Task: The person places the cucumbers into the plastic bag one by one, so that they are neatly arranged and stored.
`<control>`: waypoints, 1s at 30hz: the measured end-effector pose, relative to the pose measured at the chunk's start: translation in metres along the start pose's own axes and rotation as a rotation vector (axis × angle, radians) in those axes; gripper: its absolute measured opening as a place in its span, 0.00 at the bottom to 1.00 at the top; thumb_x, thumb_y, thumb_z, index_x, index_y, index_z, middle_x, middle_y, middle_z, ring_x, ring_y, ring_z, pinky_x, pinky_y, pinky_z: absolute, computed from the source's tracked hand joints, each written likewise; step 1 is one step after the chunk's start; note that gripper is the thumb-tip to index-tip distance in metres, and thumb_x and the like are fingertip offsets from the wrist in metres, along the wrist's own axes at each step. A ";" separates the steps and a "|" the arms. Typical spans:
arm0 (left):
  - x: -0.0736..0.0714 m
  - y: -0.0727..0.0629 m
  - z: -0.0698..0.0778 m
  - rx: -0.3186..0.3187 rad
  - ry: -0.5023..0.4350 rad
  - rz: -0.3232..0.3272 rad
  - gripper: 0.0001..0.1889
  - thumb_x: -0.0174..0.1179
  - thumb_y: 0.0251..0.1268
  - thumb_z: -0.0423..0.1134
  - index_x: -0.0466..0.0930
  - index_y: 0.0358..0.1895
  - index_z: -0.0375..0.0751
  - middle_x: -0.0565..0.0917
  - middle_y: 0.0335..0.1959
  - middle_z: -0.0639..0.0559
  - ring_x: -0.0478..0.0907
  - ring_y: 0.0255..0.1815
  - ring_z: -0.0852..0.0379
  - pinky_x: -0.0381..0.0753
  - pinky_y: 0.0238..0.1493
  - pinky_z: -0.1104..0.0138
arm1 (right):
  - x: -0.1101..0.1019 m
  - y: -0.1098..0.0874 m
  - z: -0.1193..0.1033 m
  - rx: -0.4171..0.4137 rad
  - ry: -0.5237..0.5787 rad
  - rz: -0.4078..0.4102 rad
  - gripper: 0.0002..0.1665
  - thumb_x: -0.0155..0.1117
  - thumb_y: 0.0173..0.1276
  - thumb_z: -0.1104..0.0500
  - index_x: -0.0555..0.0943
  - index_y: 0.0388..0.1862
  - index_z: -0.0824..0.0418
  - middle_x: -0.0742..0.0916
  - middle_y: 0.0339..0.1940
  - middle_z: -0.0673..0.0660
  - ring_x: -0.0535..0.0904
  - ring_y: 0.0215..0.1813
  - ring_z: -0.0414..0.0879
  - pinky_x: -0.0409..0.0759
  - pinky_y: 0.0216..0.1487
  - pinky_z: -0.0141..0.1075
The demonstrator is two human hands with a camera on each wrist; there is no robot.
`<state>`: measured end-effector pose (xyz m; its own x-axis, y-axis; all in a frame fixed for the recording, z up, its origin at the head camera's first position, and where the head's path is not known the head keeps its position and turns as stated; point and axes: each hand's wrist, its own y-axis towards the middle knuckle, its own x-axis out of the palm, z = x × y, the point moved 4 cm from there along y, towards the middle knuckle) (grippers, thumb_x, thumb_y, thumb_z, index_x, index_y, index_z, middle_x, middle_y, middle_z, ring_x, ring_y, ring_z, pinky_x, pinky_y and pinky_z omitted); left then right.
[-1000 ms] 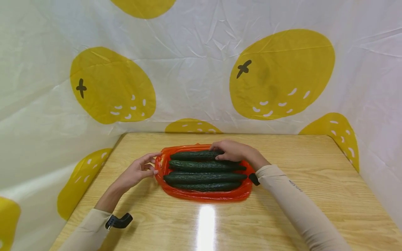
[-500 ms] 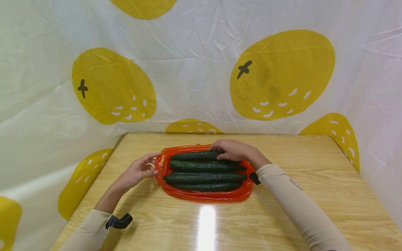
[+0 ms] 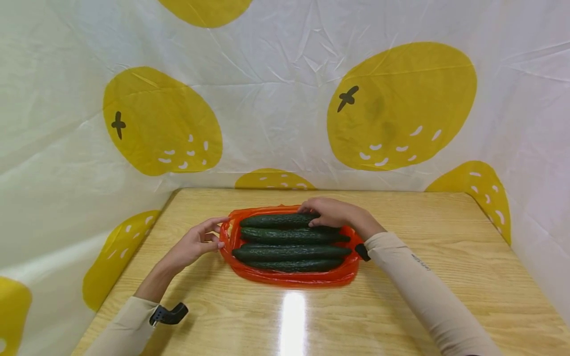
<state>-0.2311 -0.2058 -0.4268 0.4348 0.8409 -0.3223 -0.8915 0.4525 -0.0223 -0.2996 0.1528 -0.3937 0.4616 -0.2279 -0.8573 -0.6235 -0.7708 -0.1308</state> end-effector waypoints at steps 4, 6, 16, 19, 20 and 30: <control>0.000 0.001 0.001 0.005 0.000 0.001 0.32 0.62 0.69 0.26 0.66 0.75 0.38 0.70 0.53 0.36 0.80 0.41 0.49 0.86 0.43 0.61 | -0.002 -0.005 0.000 0.004 -0.001 0.004 0.27 0.66 0.73 0.59 0.76 0.69 0.63 0.81 0.64 0.60 0.79 0.62 0.57 0.77 0.63 0.54; 0.000 0.001 0.001 0.008 0.000 0.001 0.32 0.63 0.68 0.26 0.65 0.75 0.38 0.70 0.52 0.36 0.80 0.41 0.49 0.86 0.43 0.62 | -0.003 -0.007 0.001 0.014 -0.006 0.004 0.27 0.66 0.73 0.58 0.76 0.69 0.62 0.81 0.64 0.59 0.79 0.61 0.56 0.77 0.62 0.53; 0.001 0.001 0.001 0.012 -0.016 0.007 0.32 0.63 0.70 0.29 0.65 0.76 0.40 0.71 0.54 0.35 0.80 0.42 0.48 0.86 0.44 0.61 | -0.006 -0.021 0.010 0.049 0.015 0.011 0.29 0.66 0.74 0.53 0.75 0.69 0.63 0.81 0.65 0.60 0.78 0.62 0.58 0.76 0.63 0.56; 0.001 0.001 0.000 0.018 -0.021 0.009 0.32 0.63 0.70 0.29 0.65 0.76 0.40 0.70 0.54 0.35 0.80 0.41 0.50 0.85 0.44 0.60 | -0.005 -0.025 0.010 0.053 0.015 0.012 0.30 0.66 0.74 0.52 0.74 0.70 0.64 0.80 0.66 0.62 0.78 0.63 0.59 0.75 0.64 0.57; 0.001 0.001 0.000 0.019 -0.023 0.010 0.32 0.63 0.70 0.29 0.65 0.76 0.40 0.70 0.54 0.35 0.80 0.40 0.50 0.85 0.44 0.61 | -0.005 -0.027 0.011 0.053 0.014 0.014 0.31 0.66 0.74 0.52 0.74 0.70 0.64 0.80 0.67 0.62 0.78 0.64 0.59 0.75 0.64 0.57; 0.001 0.000 -0.001 0.025 -0.004 0.010 0.32 0.64 0.70 0.31 0.66 0.76 0.41 0.74 0.54 0.37 0.81 0.42 0.46 0.86 0.46 0.54 | -0.009 -0.048 0.011 0.059 0.050 0.056 0.32 0.65 0.74 0.53 0.71 0.71 0.67 0.80 0.65 0.64 0.76 0.66 0.62 0.73 0.65 0.60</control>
<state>-0.2312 -0.2051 -0.4277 0.4261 0.8466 -0.3189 -0.8925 0.4509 0.0048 -0.2803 0.1981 -0.3853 0.4548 -0.3003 -0.8385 -0.6847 -0.7200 -0.1135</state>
